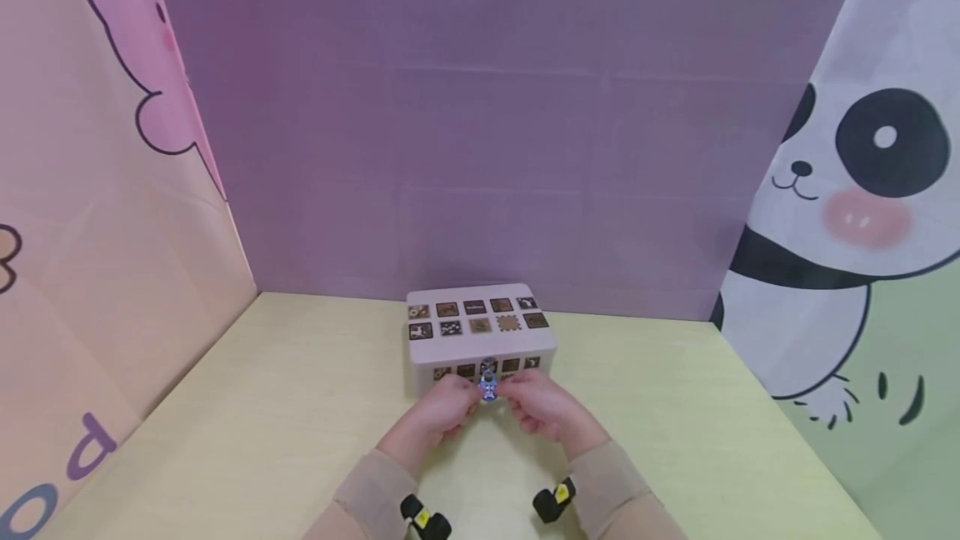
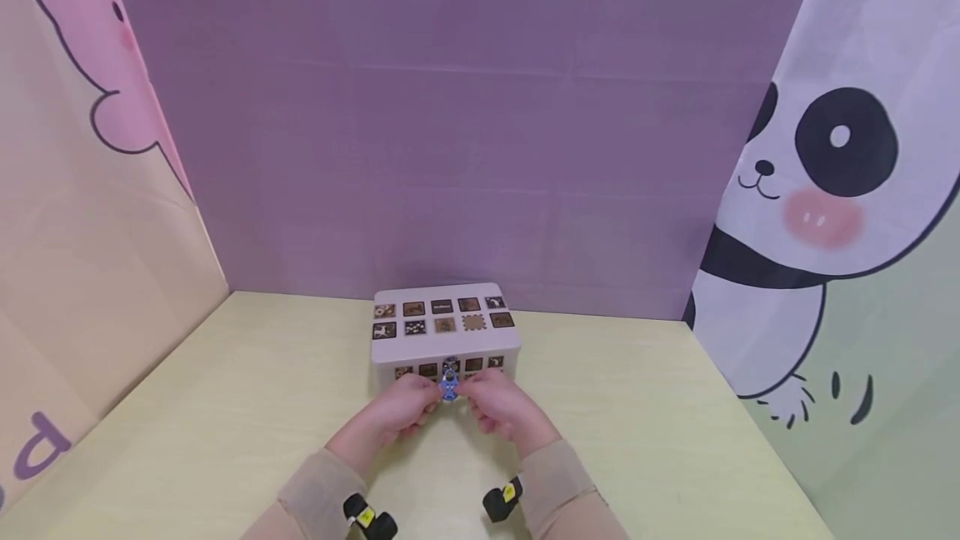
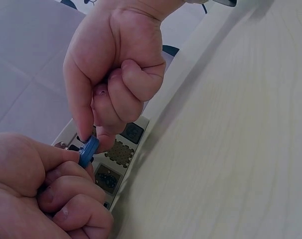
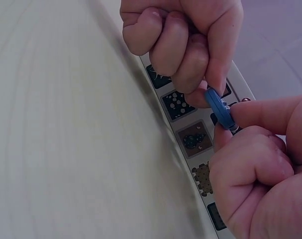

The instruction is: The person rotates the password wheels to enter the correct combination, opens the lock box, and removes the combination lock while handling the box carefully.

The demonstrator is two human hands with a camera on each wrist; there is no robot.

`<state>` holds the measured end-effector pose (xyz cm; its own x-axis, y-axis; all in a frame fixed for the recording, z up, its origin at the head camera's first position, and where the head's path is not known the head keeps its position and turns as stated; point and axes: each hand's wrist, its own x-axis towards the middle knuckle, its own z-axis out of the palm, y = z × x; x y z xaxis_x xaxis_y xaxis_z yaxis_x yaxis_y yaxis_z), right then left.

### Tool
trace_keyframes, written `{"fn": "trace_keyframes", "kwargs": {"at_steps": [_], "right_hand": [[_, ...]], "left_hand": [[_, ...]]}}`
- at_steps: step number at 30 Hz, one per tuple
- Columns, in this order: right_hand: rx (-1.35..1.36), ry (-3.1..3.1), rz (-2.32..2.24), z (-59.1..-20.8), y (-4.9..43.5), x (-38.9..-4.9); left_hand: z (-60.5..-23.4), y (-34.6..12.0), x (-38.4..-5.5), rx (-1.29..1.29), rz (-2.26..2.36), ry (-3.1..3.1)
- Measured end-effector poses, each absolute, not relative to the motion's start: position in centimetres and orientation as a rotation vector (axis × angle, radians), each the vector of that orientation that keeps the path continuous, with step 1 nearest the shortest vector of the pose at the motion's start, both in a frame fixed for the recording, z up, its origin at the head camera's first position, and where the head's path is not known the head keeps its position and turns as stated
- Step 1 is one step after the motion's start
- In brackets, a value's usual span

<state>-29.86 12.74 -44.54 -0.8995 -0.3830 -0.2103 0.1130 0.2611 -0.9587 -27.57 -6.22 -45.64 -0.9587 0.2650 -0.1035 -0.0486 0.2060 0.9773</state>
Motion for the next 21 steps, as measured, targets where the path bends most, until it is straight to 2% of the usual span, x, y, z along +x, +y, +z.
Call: {"fn": "trace_keyframes", "kwargs": {"at_steps": [21], "right_hand": [[-0.229, 2.154, -1.663, -44.43, 12.41, -29.66]], "left_hand": [[-45.64, -6.2, -27.64, 0.192, 1.823, 2.224]]}}
